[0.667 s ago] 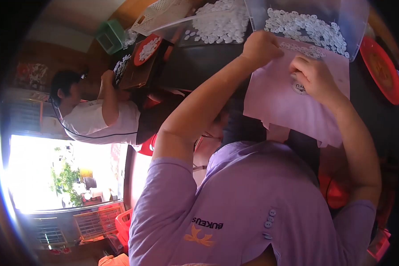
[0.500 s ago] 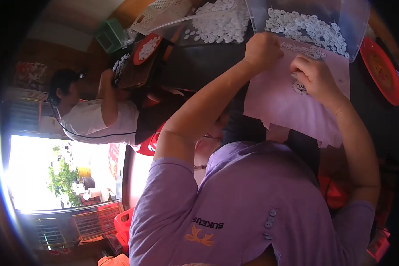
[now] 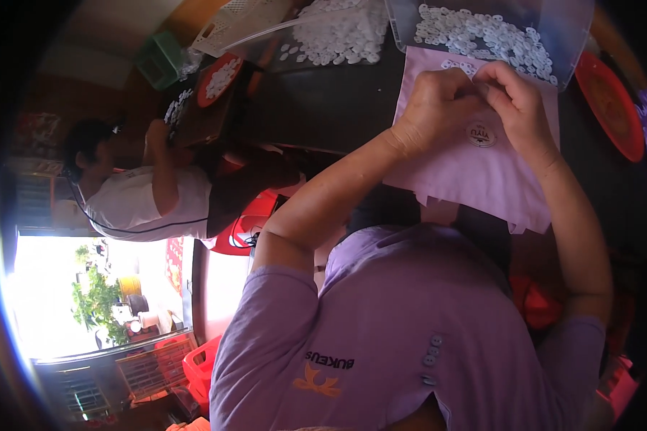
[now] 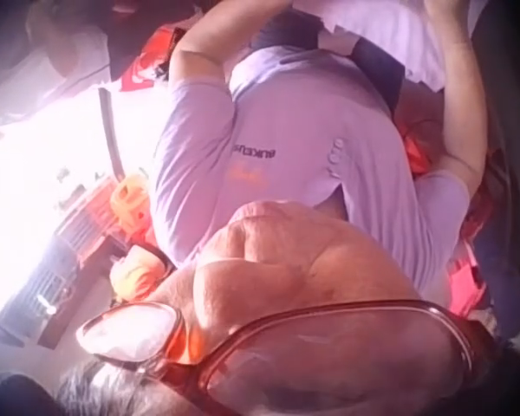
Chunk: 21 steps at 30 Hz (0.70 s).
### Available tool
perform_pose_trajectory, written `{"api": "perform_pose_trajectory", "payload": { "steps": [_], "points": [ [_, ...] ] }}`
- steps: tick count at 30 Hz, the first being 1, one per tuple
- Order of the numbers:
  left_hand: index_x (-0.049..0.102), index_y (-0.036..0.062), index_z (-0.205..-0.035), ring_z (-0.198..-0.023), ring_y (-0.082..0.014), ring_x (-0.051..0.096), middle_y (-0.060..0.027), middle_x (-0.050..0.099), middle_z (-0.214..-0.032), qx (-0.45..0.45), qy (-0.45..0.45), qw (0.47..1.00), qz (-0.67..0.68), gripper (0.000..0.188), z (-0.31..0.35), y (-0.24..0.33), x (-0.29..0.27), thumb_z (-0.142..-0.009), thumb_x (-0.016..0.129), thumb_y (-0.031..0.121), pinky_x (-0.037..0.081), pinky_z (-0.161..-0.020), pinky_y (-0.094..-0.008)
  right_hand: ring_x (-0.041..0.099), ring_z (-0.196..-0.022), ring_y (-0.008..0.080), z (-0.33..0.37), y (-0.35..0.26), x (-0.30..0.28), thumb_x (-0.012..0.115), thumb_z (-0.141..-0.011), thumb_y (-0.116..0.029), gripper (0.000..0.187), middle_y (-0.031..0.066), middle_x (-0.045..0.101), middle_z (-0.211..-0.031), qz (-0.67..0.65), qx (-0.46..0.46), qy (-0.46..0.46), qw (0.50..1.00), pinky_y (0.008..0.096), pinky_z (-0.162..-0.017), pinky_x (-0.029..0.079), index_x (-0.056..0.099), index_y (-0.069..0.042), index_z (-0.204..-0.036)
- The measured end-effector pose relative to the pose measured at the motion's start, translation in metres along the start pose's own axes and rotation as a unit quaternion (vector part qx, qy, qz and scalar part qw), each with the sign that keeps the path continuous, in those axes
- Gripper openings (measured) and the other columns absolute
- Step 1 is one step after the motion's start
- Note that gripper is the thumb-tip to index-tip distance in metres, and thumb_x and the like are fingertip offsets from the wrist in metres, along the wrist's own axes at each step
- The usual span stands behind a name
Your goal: The recorder is sorting small white plastic garment accessories from a large bin.
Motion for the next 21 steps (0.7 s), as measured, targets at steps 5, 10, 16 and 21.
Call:
{"api": "perform_pose_trajectory", "payload": {
  "steps": [5, 10, 16, 21],
  "points": [
    [0.066, -0.0036, -0.082, -0.063, -0.0107, 0.06, -0.0085, 0.064, -0.071, -0.029, 0.006, 0.994, 0.103, 0.017, 0.004, 0.005, -0.003, -0.075, 0.073, 0.01, 0.048, -0.055, -0.0267, 0.049, -0.076, 0.0021, 0.0, 0.001, -0.002, 0.056, -0.093, -0.004, 0.006, -0.0038, 0.056, -0.082, -0.029, 0.015, -0.009, 0.999, 0.0176, -0.065, 0.04, 0.057, -0.002, -0.098],
    [0.065, -0.0028, -0.085, -0.061, -0.0085, 0.059, -0.0062, 0.064, -0.072, -0.077, -0.002, 0.98, 0.181, 0.016, 0.003, 0.006, -0.003, -0.076, 0.073, 0.009, 0.048, -0.052, -0.0233, 0.047, -0.073, 0.0018, -0.003, -0.006, -0.001, 0.056, -0.093, -0.004, 0.005, -0.0042, 0.055, -0.082, -0.009, -0.03, 0.03, 0.999, 0.0168, -0.064, 0.038, 0.057, -0.002, -0.097],
    [0.061, -0.0016, -0.083, -0.053, -0.0106, 0.058, -0.0072, 0.063, -0.07, -0.182, -0.01, 0.928, 0.326, 0.012, -0.001, 0.009, -0.01, -0.08, 0.071, 0.005, 0.043, -0.044, -0.0222, 0.048, -0.073, 0.0008, 0.001, -0.013, 0.0, 0.056, -0.093, -0.003, 0.005, -0.004, 0.055, -0.082, -0.009, -0.048, 0.035, 0.998, 0.0162, -0.063, 0.038, 0.058, -0.002, -0.097],
    [0.061, -0.0012, -0.084, -0.054, -0.0123, 0.059, -0.0074, 0.063, -0.069, -0.156, 0.004, 0.9, 0.408, 0.011, 0.004, 0.021, 0.004, -0.079, 0.07, 0.0, 0.044, -0.045, -0.0232, 0.056, -0.082, 0.0055, 0.006, -0.015, -0.007, 0.057, -0.091, 0.001, 0.008, -0.0006, 0.059, -0.087, -0.037, -0.09, 0.101, 0.99, 0.0192, -0.072, 0.044, 0.059, -0.002, -0.098]
  ]
}}
Point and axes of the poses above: each hand's wrist, its own z-axis away from the middle knuckle, its own x-axis out of the palm, y = z × x, the point moved 3 cm from there along -z, towards the middle knuckle
